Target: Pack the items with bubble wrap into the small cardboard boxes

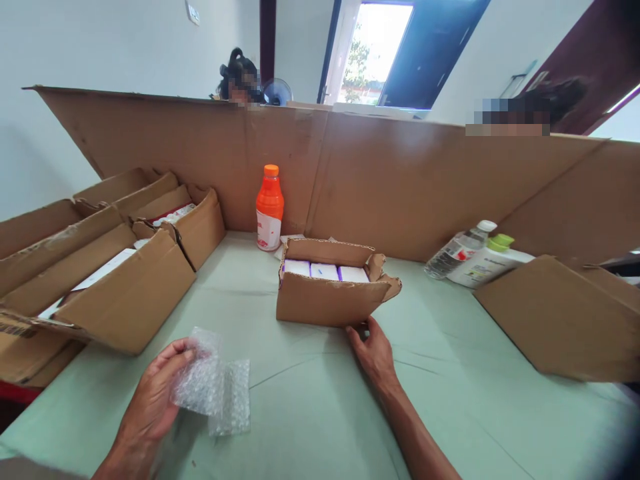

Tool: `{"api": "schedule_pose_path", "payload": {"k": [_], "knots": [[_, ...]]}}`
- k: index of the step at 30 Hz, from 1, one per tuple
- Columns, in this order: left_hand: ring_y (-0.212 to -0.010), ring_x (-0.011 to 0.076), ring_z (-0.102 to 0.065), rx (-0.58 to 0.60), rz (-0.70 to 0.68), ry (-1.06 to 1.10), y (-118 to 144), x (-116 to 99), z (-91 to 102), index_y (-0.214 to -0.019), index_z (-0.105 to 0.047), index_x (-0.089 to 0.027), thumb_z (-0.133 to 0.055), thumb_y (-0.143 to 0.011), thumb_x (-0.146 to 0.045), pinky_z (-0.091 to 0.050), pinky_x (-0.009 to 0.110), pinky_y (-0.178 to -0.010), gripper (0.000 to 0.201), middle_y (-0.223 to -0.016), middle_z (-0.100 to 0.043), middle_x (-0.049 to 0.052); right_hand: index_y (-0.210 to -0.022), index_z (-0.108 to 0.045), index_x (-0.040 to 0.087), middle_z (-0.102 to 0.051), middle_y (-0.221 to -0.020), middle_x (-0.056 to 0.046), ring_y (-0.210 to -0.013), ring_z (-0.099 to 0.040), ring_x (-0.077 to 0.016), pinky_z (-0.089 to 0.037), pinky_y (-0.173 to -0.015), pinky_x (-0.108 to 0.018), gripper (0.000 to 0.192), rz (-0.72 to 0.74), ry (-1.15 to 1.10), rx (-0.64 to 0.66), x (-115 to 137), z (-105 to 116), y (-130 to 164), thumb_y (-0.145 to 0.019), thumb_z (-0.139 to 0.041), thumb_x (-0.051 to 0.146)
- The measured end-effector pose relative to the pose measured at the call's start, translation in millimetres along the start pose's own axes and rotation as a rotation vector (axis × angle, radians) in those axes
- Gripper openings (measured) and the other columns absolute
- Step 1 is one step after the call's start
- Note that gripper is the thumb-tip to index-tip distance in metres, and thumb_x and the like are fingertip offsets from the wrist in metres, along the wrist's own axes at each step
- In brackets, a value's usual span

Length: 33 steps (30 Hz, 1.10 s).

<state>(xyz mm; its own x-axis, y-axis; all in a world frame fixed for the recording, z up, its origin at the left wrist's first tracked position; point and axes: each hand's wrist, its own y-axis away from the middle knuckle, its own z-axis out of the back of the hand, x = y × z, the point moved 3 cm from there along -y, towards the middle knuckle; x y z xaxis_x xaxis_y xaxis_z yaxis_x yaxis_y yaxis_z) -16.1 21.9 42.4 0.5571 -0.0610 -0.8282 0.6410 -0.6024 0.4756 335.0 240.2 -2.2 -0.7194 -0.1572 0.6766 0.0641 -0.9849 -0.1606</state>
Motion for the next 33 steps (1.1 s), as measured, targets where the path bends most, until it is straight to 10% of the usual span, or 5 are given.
{"api": "schedule_pose_path", "payload": {"k": [4, 14, 19, 25, 33], "knots": [[-0.058, 0.0141, -0.063, 0.037, 0.014, -0.003, 2.3, -0.6, -0.2, -0.076, -0.067, -0.016, -0.089, -0.042, -0.028, -0.046, 0.02, -0.052, 0.042, -0.066, -0.071, 0.0, -0.132, -0.055, 0.014, -0.066, -0.126, -0.018, -0.109, -0.065, -0.0305, -0.049, -0.097, -0.049, 0.057, 0.095, 0.009, -0.084, 1.8, 8.1, 38.1, -0.086, -0.051, 0.047], [-0.06, 0.0154, -0.064, 0.185, 0.002, -0.027, 33.7, 1.0, -22.2, -0.077, -0.066, -0.016, -0.087, -0.05, -0.031, -0.049, 0.024, -0.056, 0.038, -0.07, -0.071, 0.0, -0.135, -0.059, 0.019, -0.064, -0.134, -0.014, -0.126, -0.057, -0.0304, -0.043, -0.108, -0.051, 0.053, 0.318, -0.16, 0.453, 99.4, -51.4, 22.1, -0.082, -0.059, 0.025], [-0.062, 0.0161, -0.064, 0.289, 0.007, -0.046, 58.5, -0.5, -35.3, -0.075, -0.064, -0.017, -0.083, -0.054, -0.03, -0.049, 0.026, -0.06, 0.032, -0.07, -0.07, 0.001, -0.151, -0.041, 0.029, -0.045, -0.156, -0.009, -0.144, -0.041, -0.0265, -0.036, -0.115, -0.044, 0.082, 0.401, -0.753, 0.84, 114.9, -39.3, 50.8, -0.078, -0.073, 0.049], [-0.059, 0.0177, -0.061, 0.396, -0.064, -0.119, 85.9, -14.2, -51.7, -0.075, -0.066, -0.018, -0.08, -0.056, -0.035, -0.045, 0.027, -0.056, 0.029, -0.067, -0.067, 0.002, -0.106, -0.072, 0.02, -0.073, -0.106, -0.004, -0.106, -0.064, -0.0227, -0.045, -0.099, -0.034, 0.056, 0.426, -0.876, 1.263, 136.7, -42.4, 94.4, -0.063, -0.087, 0.051], [-0.061, 0.0128, -0.059, 0.284, -0.321, -0.283, 59.2, -2.3, -35.3, -0.08, -0.064, -0.018, -0.077, -0.066, -0.035, -0.049, 0.025, -0.063, 0.025, -0.068, -0.065, -0.002, -0.084, -0.07, 0.018, -0.069, -0.081, -0.001, -0.075, -0.061, -0.0155, -0.049, -0.072, -0.027, 0.038, 0.061, -0.724, 0.981, 63.3, 19.4, 84.8, -0.071, -0.08, 0.051]]}}
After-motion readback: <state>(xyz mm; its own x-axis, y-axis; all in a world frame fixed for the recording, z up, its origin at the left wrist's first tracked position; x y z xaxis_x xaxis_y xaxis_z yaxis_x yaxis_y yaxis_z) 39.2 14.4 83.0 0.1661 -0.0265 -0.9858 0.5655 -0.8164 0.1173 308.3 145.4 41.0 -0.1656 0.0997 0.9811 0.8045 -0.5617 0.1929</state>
